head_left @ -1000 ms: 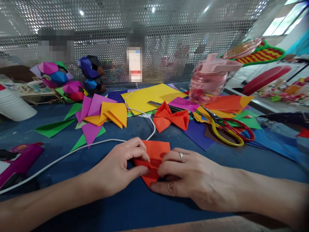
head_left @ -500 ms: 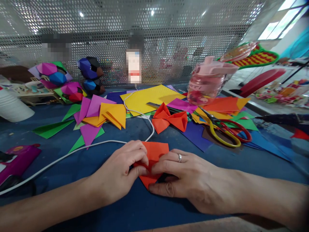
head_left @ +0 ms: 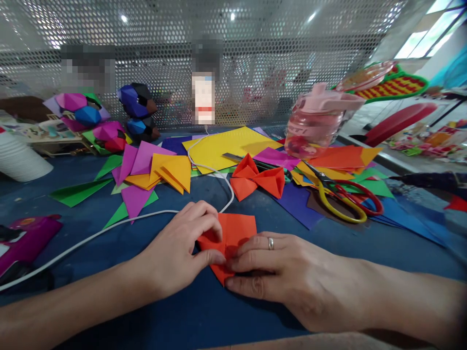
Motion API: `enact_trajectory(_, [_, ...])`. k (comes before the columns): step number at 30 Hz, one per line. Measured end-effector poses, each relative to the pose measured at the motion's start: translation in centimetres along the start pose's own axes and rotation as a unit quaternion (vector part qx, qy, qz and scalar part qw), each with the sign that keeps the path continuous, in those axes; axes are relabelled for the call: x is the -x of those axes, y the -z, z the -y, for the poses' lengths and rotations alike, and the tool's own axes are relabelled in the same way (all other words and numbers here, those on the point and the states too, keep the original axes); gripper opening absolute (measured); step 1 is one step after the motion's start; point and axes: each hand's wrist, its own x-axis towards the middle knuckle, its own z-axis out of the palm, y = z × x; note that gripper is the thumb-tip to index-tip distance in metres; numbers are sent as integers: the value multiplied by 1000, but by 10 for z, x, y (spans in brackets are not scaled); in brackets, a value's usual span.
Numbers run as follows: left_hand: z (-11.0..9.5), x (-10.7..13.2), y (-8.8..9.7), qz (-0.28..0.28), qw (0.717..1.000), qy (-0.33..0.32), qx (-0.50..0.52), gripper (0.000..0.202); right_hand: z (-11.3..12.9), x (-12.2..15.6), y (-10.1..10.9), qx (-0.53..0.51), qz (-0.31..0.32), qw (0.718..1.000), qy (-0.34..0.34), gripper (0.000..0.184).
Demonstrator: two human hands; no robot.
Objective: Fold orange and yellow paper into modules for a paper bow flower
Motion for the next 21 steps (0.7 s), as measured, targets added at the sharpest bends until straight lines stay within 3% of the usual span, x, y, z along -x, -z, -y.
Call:
enact_trajectory(8, [2,1,-1,-20,999,-23,-22,21,2,3,-2,-5,12,1000,-19,44])
enact_trajectory(14, [1,8,1,-73,968,-154,-187,17,1,3,-3,-7,6,1000,-17,43])
enact_trajectory(21, [-5,24,-4,-102,946,-227,-208,21,3,4,-2,10,7,1000,-15,50])
